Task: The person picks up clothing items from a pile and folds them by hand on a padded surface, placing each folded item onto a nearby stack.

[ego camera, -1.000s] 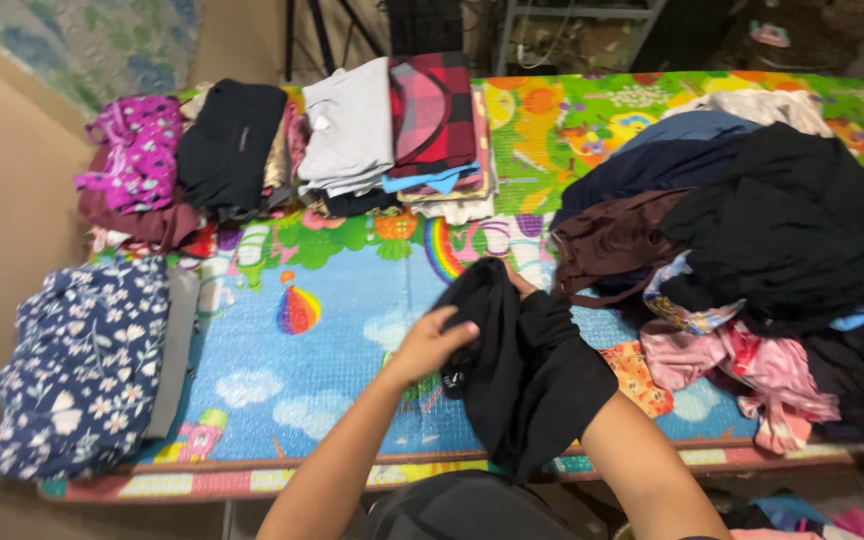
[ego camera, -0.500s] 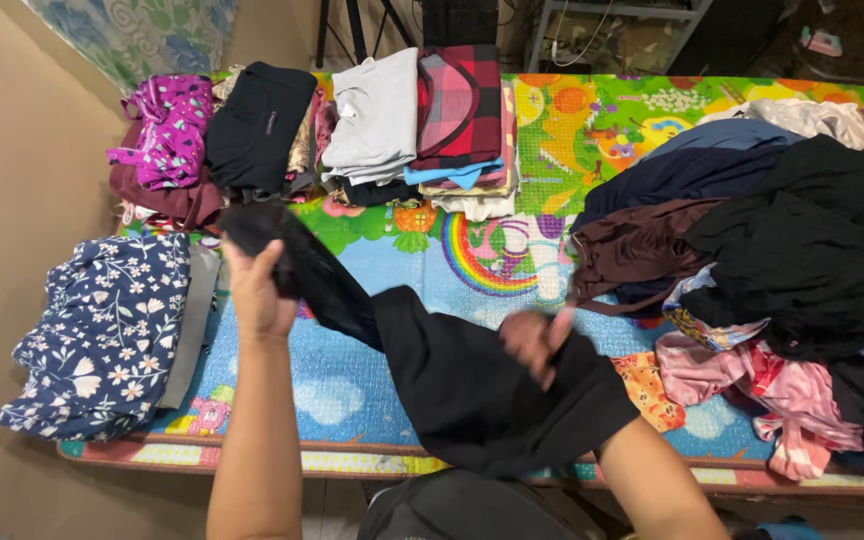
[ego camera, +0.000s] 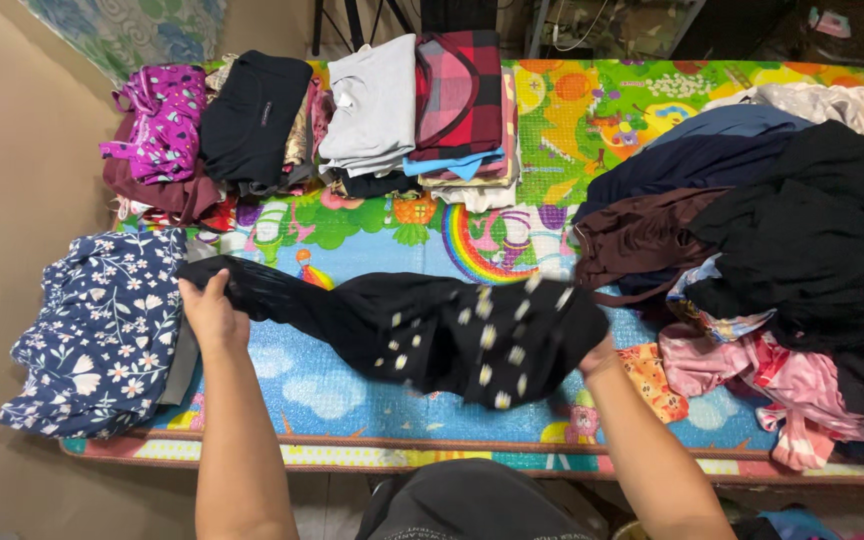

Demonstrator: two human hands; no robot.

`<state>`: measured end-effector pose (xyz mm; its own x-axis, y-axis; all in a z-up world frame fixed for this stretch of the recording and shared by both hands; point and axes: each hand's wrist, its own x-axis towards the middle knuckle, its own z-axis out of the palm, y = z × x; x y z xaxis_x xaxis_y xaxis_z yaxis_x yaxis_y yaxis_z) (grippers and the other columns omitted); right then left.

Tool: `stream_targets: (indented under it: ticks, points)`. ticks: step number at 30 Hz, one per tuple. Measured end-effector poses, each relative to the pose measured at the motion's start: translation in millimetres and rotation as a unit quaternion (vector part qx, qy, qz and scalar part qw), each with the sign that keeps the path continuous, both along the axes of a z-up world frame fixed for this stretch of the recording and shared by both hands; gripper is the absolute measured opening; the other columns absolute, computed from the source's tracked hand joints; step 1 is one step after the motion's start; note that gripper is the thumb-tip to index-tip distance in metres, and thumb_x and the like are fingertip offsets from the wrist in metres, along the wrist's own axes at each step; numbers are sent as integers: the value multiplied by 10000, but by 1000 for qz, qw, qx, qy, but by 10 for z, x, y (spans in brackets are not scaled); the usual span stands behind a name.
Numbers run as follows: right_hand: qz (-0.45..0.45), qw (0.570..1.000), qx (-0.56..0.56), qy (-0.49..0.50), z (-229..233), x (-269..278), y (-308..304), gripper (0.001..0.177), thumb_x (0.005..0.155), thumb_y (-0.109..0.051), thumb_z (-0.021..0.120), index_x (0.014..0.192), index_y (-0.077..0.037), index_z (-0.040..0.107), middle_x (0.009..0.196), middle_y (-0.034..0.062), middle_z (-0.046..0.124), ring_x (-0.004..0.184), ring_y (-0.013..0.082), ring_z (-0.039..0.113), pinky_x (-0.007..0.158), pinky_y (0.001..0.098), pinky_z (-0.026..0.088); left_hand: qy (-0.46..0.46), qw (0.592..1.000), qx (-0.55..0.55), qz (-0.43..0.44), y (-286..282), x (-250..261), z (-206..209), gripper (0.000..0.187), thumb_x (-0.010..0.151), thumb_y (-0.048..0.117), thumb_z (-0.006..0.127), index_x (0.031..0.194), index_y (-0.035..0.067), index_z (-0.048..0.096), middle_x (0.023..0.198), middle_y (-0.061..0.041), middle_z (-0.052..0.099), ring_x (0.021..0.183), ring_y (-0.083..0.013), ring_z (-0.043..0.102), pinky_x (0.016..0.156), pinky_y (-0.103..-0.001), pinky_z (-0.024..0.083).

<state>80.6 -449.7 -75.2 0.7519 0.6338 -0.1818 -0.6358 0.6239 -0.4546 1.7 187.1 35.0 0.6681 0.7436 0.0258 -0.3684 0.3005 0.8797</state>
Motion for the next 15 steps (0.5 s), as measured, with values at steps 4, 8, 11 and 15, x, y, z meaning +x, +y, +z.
stream_targets:
  ticks: [4,8,11,15]
  points:
    - [-167,965,201,-41,484,237,-98,413,1144,-340,427,1391,-41,567,1427,166,615,1318,345,590,1200,507,429,30,998,41,32,328,-30,-260,313,967,-84,607,1255,3,518,1176,-104,648,995,-211,668,841,-334,570]
    - [-212,967,123,-61,1120,245,-286,529,1103,-418,368,1419,-36,552,1473,186,593,1338,392,560,1188,567,376,118,982,141,39,507,-79,-406,340,947,-7,639,1264,30,524,1259,-118,628,1124,-222,638,957,-340,541]
    - [-205,968,128,-74,1261,246,-299,560,1115,-412,365,1455,-2,539,1520,202,561,1371,398,536,1204,556,363,420,847,318,66,260,-37,-332,500,832,161,769,1280,109,554,1314,-180,529,1194,-357,501,949,-495,460]
    - [-197,972,90,-89,1225,267,-210,566,1134,-401,376,1493,10,527,1567,197,524,1391,382,510,1225,543,354,348,686,637,56,-665,67,-320,614,731,283,833,1304,164,648,1308,-154,634,1291,-371,507,1078,-577,419]
